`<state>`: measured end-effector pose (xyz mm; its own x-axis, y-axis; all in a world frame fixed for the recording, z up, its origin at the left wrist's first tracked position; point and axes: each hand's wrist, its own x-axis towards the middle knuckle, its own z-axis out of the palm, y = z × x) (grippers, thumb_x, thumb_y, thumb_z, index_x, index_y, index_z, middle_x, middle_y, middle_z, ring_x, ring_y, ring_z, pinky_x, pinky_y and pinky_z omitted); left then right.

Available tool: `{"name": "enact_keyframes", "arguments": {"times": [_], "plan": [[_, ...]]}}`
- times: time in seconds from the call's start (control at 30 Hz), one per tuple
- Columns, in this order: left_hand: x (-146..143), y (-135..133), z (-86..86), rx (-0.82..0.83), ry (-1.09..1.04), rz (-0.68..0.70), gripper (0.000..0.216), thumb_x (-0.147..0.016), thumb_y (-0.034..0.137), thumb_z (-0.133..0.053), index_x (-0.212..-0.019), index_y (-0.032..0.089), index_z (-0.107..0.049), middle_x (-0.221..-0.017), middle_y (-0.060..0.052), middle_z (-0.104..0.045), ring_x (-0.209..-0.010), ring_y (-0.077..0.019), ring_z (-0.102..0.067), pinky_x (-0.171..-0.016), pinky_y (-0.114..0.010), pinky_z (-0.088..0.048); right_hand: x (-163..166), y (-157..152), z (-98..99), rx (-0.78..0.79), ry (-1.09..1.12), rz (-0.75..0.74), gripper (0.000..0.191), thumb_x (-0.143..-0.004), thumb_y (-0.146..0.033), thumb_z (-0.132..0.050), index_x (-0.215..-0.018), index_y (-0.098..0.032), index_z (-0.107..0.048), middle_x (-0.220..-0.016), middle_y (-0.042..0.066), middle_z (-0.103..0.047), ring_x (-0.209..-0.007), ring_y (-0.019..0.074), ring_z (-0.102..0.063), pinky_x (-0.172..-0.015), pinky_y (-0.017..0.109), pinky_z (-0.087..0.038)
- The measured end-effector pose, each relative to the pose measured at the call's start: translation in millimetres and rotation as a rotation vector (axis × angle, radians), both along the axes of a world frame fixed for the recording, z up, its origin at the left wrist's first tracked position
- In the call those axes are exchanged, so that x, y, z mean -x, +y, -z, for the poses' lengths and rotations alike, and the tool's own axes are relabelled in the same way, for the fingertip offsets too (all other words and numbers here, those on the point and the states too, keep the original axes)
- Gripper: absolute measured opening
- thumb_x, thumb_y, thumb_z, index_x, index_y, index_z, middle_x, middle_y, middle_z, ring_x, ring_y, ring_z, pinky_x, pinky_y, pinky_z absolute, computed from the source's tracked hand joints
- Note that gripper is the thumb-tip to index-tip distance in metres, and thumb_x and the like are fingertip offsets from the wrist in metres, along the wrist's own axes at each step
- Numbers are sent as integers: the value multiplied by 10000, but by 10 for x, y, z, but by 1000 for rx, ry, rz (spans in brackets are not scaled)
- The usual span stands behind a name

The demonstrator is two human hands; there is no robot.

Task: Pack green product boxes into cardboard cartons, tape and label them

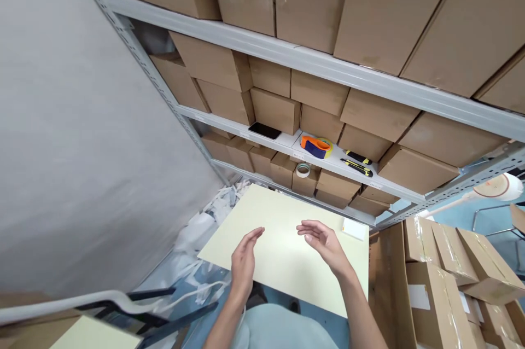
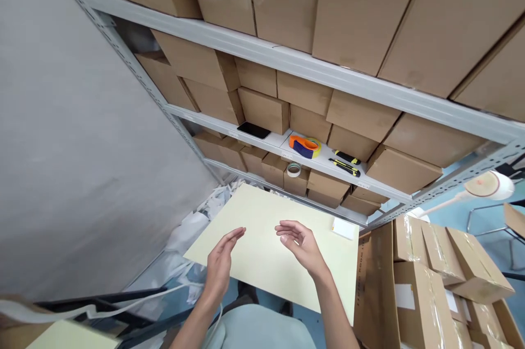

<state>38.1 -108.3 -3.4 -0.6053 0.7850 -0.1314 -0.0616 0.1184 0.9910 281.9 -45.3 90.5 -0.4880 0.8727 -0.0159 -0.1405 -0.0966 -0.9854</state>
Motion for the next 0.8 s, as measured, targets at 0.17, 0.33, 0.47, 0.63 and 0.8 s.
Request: {"name": "enact_keyframes", "arguments": {"times": [0.17, 0.33, 0.47, 0.63, 0.8], "plan": [[686, 363, 400, 86, 34, 11, 509, -873, 517, -619, -1239, 203, -783, -1445, -162, -761, -1432, -348, -660, -1270, -489, -465, 539, 167, -157, -6, -58, 38, 493, -930, -608, -877, -1286, -278, -786, -1312, 127, -821, -1222, 303, -778, -1154, 530, -583], [1301, 752, 849, 392, 150, -10, 730, -870, 400, -629, -1536, 103, -589, -1613, -256, -615, -1580, -387, -522, -1326, -526, -394, 1133, 422, -241, -11, -128, 134, 512, -908, -613, -892, -1281, -277, -787, -1305, 122, -825, -1234, 307, -774, -1182, 540, -568], [1650, 1011, 1132, 553, 124, -32, 942, -821, 338, -656, -1630, -74, -404, -1729, -430, -347, -1692, -545, -234, -1344, -720, -232, 1603, 714, -286, -32, -195, 204, 537, -894, -631, -891, -1269, -263, -781, -1302, 123, -831, -1229, 306, -781, -1189, 541, -573], [1851, 1427, 1379, 626, 70, -70, 1026, -902, 389, -605, -1702, -112, -204, -1800, -440, -92, -1721, -555, -34, -1346, -751, -156, 2113, 1130, -400, -153, -333, 243, 535, -933, -631, -849, -1298, -249, -767, -1336, 130, -821, -1269, 309, -774, -1198, 531, -578], [1858, 1714, 1497, 596, 71, -165, 948, -982, 398, -524, -1690, -145, -203, -1792, -449, -96, -1720, -551, -48, -1360, -721, -146, 2466, 1629, -454, -378, -531, 241, 498, -995, -627, -766, -1293, -228, -773, -1362, 149, -802, -1287, 311, -763, -1142, 499, -616]]}}
